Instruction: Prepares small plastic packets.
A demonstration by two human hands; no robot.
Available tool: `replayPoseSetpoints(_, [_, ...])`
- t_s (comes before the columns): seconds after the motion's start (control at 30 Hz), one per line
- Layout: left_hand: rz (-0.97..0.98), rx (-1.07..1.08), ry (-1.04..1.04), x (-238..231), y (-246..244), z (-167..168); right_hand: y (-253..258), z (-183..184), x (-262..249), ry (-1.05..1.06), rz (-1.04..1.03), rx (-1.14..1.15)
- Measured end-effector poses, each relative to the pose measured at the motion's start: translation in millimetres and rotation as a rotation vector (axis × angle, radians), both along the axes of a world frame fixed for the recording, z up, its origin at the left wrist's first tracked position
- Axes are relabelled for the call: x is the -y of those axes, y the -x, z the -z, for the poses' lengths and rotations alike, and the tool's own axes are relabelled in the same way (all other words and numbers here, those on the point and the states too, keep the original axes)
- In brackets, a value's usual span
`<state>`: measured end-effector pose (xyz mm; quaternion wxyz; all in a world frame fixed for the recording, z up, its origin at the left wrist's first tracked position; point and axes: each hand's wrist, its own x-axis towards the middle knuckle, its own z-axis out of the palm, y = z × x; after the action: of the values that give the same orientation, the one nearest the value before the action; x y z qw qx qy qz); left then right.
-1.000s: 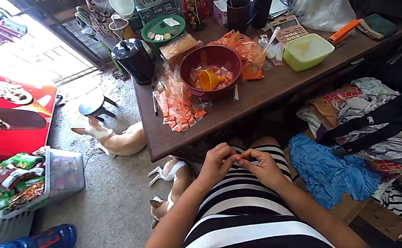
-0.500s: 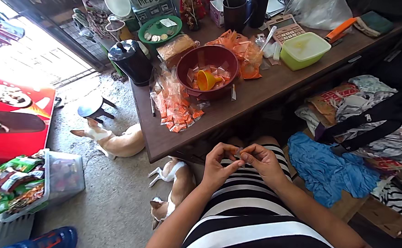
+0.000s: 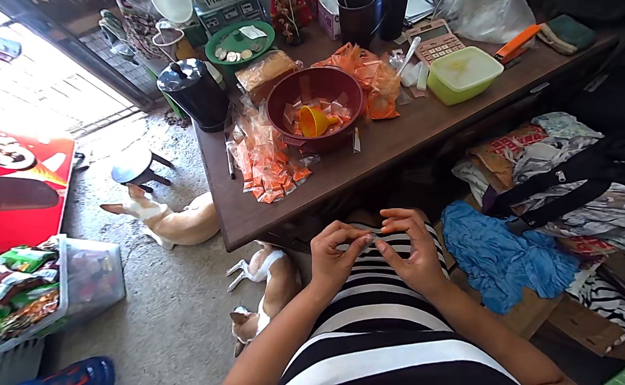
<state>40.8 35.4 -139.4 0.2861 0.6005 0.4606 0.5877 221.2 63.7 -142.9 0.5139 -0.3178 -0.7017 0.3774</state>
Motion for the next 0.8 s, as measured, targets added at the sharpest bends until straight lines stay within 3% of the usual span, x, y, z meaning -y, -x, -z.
replayPoseSetpoints(0.2, [-0.006,-0.064,0.013,1.1,0.8,-2.1,-3.1,-4.5,2.3,-0.257,0.103,0.164])
replayPoseSetpoints(0.8, [-0.055,-0.224,0.032,2.9,6.6,2.5,-0.5,-8.7,1.7,-0.371,0.164,0.355])
